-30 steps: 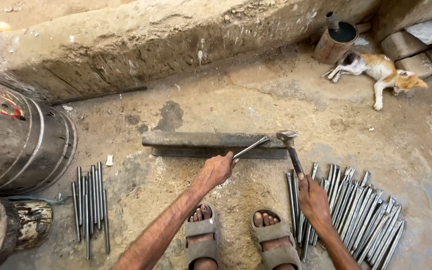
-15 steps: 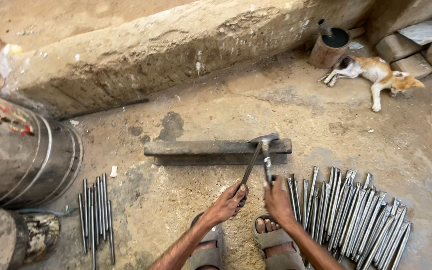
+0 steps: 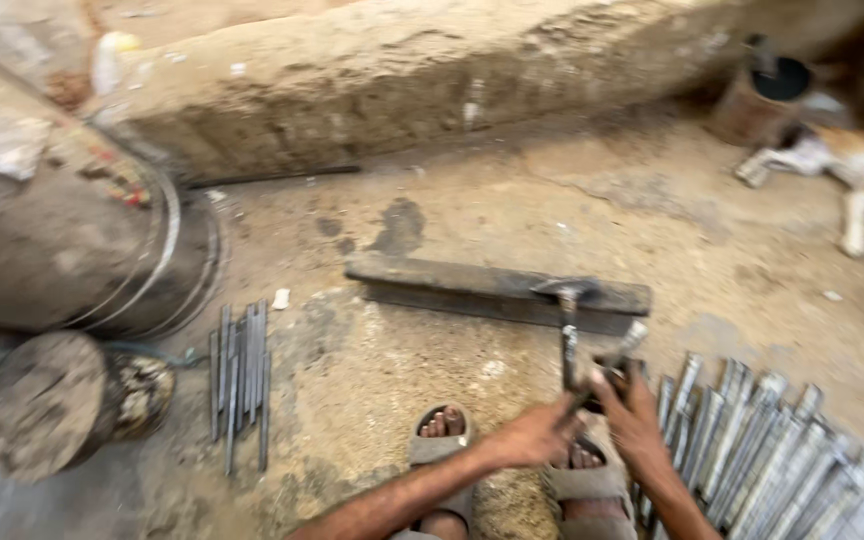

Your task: The person uses a hammer to repeatedly strike the end of metal rods placed on a stone anvil, shaping them into pointed tips. Finished rods are set aside in a pile while new rods are picked from a separate stack.

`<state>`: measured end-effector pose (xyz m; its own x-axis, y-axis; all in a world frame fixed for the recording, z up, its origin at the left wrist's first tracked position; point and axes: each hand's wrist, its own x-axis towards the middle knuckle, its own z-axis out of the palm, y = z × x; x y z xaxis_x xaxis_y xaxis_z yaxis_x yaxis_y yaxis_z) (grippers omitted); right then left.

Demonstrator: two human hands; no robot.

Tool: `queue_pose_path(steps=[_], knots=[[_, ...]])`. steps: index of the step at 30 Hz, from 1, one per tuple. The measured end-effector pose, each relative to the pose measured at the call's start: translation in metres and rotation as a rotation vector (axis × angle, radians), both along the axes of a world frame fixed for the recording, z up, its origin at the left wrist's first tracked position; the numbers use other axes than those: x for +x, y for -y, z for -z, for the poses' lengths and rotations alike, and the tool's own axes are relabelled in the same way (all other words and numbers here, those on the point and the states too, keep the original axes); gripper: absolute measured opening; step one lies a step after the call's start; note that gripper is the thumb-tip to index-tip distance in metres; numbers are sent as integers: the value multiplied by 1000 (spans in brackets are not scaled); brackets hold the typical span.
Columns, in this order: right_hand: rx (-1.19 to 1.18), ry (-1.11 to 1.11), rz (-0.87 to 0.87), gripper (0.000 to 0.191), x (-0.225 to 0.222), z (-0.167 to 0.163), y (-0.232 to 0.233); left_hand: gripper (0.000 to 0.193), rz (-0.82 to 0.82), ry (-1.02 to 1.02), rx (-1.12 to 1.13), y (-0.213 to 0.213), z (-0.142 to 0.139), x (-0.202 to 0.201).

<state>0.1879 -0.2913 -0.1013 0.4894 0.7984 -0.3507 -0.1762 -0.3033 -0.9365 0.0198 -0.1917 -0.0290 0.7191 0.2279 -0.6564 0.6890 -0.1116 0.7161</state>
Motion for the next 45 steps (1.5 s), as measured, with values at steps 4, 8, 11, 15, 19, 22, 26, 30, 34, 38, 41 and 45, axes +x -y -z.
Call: queue_pose_path(steps=[4, 8, 11, 15, 19, 22, 26, 30, 34, 38, 41, 45], knots=[[-256, 223, 20, 42, 41, -6, 21, 71, 242, 80, 321, -12, -32, -13], [-738, 607, -74, 48, 96, 5, 31, 52, -254, -102, 283, -76, -31, -77], [-866, 672, -198, 50, 103, 5, 31, 34, -710, -186, 429, -129, -15, -157], [-798, 660, -285, 52, 90, -13, 39, 42, -925, -422, 856, -171, -2, -281], [-791, 528, -316, 58, 38, -49, 18, 80, -835, -862, 1030, -168, 1, -354], [-650, 405, -457, 67, -2, -32, -19, 63, -770, -892, 1019, -155, -1, -366], [-622, 255, -416, 54, -37, 24, -50, 57, -741, -920, 992, -154, -6, -362], [-329, 74, -95, 33, -41, 40, -42, 59, -552, -756, 1307, -168, -12, -365], [-351, 202, -31, 41, -22, 24, -30, 53, -473, -923, 1189, -180, -11, -371], [-691, 609, -226, 49, 0, 17, -28, 58, -596, -843, 1094, -185, -9, -377], [-623, 610, -190, 57, 5, 28, -28, 60, -676, -828, 988, -181, -6, -386], [-541, 557, -161, 57, -2, 41, -27, 50, -749, -734, 876, -175, -2, -396]])
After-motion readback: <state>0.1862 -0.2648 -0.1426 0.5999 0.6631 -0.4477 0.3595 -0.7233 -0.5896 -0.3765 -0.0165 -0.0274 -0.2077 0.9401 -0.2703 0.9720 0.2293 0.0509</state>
